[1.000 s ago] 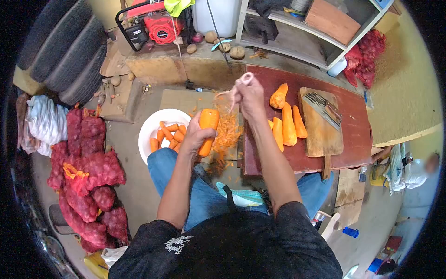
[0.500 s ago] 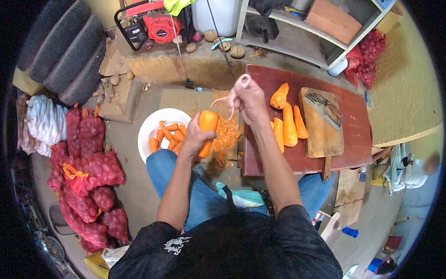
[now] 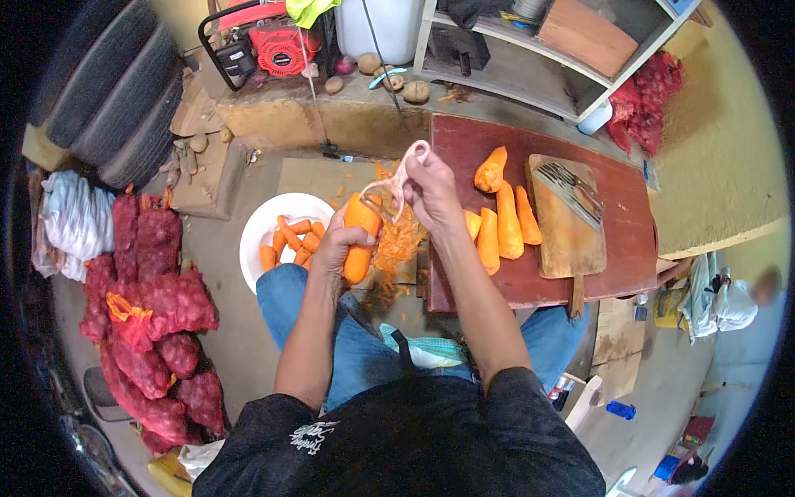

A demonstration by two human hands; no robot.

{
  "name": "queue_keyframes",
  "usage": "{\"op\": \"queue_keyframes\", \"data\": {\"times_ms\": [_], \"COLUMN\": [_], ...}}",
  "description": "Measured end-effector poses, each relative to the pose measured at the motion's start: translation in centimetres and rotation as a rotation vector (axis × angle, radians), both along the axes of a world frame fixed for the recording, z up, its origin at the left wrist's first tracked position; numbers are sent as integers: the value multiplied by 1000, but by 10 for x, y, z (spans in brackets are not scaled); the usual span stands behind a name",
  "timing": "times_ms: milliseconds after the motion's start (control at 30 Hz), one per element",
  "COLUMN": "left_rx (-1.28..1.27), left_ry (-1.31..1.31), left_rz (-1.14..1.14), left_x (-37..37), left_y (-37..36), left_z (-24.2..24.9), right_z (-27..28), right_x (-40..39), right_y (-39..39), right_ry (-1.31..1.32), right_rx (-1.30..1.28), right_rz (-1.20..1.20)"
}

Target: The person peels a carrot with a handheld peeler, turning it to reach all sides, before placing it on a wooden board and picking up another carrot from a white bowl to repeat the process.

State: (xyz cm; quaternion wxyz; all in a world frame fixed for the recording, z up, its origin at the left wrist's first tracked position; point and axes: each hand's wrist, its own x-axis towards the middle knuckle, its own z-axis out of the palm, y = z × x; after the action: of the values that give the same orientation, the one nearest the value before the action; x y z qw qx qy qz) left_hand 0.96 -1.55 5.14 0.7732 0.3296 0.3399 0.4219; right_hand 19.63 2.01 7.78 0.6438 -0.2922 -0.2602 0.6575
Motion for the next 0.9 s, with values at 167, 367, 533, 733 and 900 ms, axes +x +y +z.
{"op": "queue_keyframes", "data": {"times_ms": [167, 367, 533, 733, 900], "left_rx": [85, 29, 40, 13, -84], "left_ry": [-60, -50, -5, -23, -198], "left_rz": [1, 102, 232, 230, 151], "left_x": [-6, -2, 2, -2, 0], "left_y": [-1, -5, -1, 6, 4], "left_z": [-1, 12, 1, -15, -15], "right_z": [-50, -14, -1, 17, 27], "right_x": [19, 11, 19, 24, 23], "right_y": [41, 4, -8, -23, -25], "right_ry": [66, -4, -125, -208, -308], "right_rx": [-34, -35, 45, 80, 176], "right_rz": [-232, -101, -173, -238, -244]}}
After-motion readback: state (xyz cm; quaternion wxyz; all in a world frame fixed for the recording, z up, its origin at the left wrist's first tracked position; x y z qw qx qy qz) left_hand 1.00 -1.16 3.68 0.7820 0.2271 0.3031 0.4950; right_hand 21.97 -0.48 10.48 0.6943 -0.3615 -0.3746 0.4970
